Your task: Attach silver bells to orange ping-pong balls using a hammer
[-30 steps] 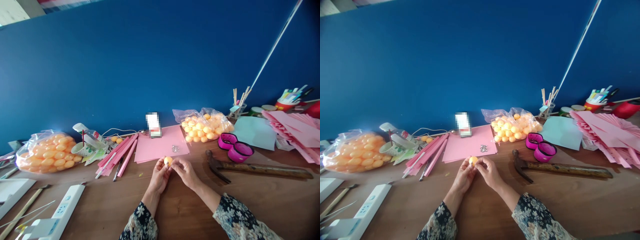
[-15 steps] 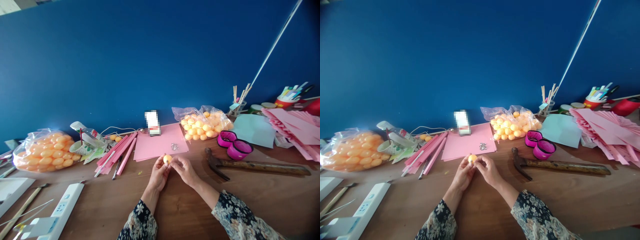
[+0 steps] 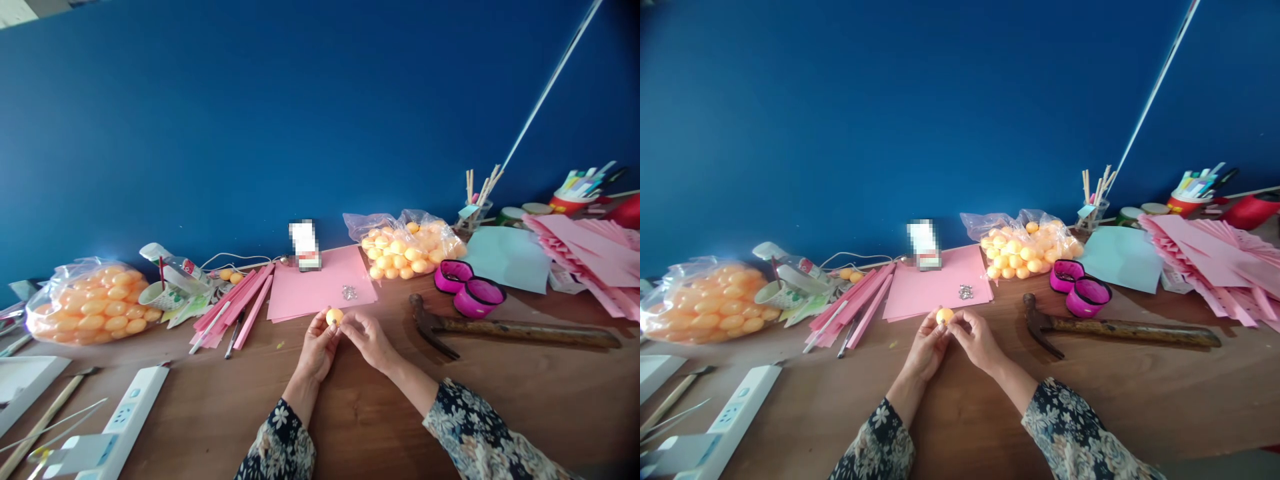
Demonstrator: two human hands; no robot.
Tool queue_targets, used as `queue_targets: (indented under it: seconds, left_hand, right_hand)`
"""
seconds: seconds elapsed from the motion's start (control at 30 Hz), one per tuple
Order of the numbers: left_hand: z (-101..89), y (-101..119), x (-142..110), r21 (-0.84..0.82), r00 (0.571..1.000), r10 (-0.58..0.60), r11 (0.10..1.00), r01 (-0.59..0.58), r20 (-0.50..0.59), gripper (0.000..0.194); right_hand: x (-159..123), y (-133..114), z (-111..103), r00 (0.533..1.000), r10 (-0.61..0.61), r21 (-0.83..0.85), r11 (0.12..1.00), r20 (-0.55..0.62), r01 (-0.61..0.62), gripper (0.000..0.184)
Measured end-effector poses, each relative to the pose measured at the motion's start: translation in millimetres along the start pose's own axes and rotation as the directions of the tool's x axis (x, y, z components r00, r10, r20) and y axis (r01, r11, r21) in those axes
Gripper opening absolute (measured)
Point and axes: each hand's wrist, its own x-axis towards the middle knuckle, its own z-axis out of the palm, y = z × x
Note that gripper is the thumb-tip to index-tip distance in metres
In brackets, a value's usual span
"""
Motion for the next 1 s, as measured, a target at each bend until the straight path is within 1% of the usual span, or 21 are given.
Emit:
queue_targets:
  seconds: [0.2, 0.4, 0.57, 0.7, 1.0]
  left_hand:
    - [-1.0, -0.4, 0.6, 0.008, 1.0, 0.006, 1.0, -0.006, 0.0, 0.04]
    - [-0.7, -0.6, -0.1, 0.01, 1.0, 0.008, 1.0, -0.009, 0.008, 0.04]
    - [0.5, 0.0, -0.5, 0.012, 1.0, 0.016, 1.0, -0.016, 0.014, 0.039]
    - [-0.6, -0.5, 0.0, 0.007, 1.0, 0.014, 1.0, -0.014, 0.015, 0.039]
    - [-2.9, -1.8, 0.9, 0.007, 1.0, 0.006, 1.0, -0.006, 0.007, 0.04]
  right_hand:
    - [-0.5, 0.1, 1.0, 1.0, -0.006, 0.015, 1.0, -0.014, 0.006, 0.018]
    - [-0.9, -2.4, 0.7, 1.0, -0.009, -0.007, 1.0, -0.015, 0.009, 0.016]
    - [-1.3, -3.4, 0.5, 1.0, -0.004, -0.024, 1.0, 0.002, 0.005, 0.016]
    - [-1.0, -3.9, 0.5, 1.0, 0.008, -0.007, 1.0, 0.005, -0.008, 0.016]
    - [-0.5, 1.7, 0.8, 1.0, 0.004, 0.008, 1.0, 0.012, -0.005, 0.015]
